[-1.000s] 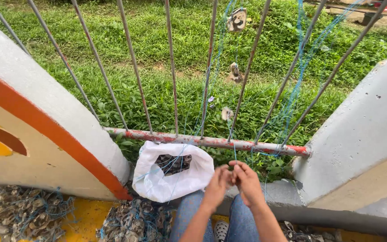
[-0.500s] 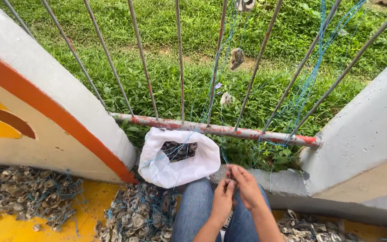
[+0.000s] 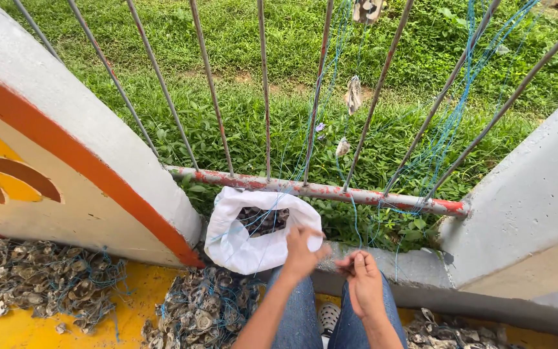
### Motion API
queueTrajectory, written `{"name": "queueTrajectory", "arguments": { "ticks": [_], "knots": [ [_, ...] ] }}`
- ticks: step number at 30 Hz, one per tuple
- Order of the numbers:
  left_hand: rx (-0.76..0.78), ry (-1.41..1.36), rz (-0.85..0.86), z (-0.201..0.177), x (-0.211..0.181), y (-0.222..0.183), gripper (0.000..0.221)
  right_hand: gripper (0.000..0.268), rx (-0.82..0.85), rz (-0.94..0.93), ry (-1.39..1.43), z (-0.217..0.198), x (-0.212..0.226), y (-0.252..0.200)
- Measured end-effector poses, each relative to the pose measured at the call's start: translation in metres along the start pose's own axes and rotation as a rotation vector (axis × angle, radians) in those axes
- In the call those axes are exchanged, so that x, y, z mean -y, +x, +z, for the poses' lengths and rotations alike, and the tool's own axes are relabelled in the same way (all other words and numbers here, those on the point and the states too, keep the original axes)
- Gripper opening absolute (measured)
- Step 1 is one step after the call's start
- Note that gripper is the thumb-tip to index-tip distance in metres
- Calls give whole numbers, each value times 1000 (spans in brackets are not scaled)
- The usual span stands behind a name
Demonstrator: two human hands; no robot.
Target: Thread oyster shells onto a blue string to create aquaculture collectors.
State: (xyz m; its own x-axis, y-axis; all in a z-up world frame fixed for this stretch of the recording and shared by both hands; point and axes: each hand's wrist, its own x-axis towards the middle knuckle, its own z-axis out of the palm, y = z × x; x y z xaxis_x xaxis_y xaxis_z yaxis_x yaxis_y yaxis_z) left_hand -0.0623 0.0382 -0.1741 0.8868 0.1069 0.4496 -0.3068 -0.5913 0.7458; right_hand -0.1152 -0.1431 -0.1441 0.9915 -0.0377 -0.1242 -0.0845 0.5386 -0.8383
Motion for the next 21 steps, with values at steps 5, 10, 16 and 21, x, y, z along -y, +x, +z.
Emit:
{"name": "queueTrajectory", "arguments": {
  "ticks": [5,10,16,21],
  "knots": [
    [-238,121,-206,-31,24,108,92,19,-29,-41,58,-24,-7,7],
    [69,322,-288,27,186,173,89,18,-28,1,70,-36,-4,8],
    [327,473,-219,-61,217,240,29,20,-80,65,41,-58,-7,12],
    [-216,1012,342,-206,122,263,9,20,-98,51,45,-53,-17,17]
  ]
}}
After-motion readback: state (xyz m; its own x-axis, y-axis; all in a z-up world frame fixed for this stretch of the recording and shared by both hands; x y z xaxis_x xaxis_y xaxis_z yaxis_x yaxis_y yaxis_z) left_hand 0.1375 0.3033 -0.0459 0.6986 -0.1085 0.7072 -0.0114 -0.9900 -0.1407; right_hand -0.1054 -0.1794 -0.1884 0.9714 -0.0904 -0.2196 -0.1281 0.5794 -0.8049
